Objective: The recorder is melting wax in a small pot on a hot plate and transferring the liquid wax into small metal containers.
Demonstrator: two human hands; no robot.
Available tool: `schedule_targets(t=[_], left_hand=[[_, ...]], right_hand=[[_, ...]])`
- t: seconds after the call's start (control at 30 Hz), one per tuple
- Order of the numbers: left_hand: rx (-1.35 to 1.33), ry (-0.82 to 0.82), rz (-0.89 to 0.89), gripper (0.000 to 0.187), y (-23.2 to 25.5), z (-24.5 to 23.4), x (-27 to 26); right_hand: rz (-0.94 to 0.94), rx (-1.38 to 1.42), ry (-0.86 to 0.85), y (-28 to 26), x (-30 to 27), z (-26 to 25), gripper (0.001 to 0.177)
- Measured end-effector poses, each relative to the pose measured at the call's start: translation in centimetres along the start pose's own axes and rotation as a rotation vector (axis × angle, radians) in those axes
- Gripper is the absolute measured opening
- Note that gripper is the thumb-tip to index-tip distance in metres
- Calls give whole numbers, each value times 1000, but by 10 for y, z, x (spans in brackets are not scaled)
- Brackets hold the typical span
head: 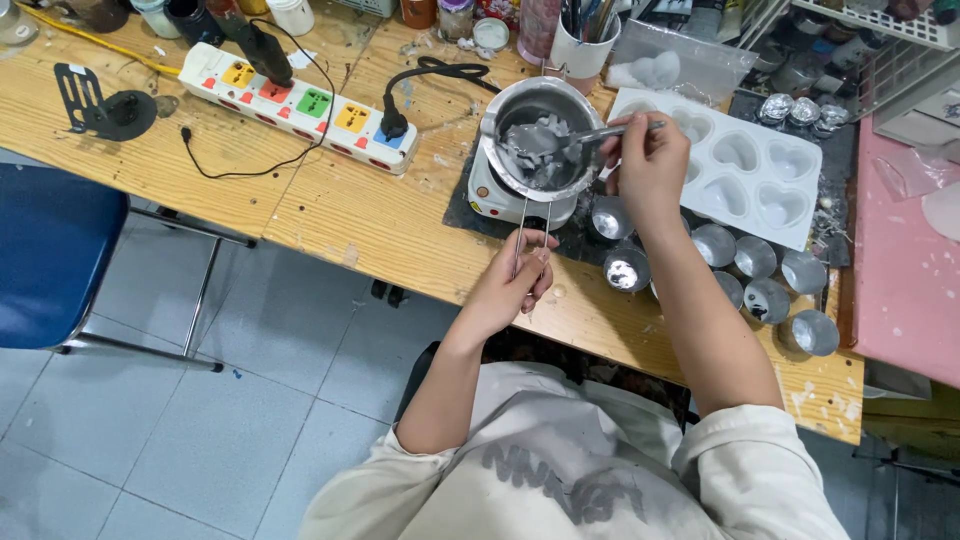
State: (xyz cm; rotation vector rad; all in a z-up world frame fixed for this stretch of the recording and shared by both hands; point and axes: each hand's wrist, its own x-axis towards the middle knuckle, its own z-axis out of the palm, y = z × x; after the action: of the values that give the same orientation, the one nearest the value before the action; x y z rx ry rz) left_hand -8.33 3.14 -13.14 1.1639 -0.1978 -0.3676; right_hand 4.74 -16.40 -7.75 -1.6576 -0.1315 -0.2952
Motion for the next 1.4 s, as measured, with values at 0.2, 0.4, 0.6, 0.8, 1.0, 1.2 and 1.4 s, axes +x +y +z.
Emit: schedule_targets(t=[0.2,0.4,0.6,0.8,1.0,1.2,1.4], left_hand=[[58,36,-14,23,11,2,-2],[5,21,10,24,6,1,-1],[-33,21,30,25,7,2,-1],[-72,30,-5,24,7,-1,0],[-35,16,35,24,4,1,0],[-12,41,9,25,7,7,0],[-27,30,37,25,7,5,0]], right_hand=[[-340,-263,79,-36,-20,-22,24],[-775,-618,-135,-72,-37,-27,12],[-837,-704,-374,-89,-43,3,6],[-867,-803,-345,-89,-38,11,7],[-569,-758,-126,-75,-44,1,9],[-268,-241,-92,-17,-37,0,24],[-25,-36,19,-31,-34,-2,26]])
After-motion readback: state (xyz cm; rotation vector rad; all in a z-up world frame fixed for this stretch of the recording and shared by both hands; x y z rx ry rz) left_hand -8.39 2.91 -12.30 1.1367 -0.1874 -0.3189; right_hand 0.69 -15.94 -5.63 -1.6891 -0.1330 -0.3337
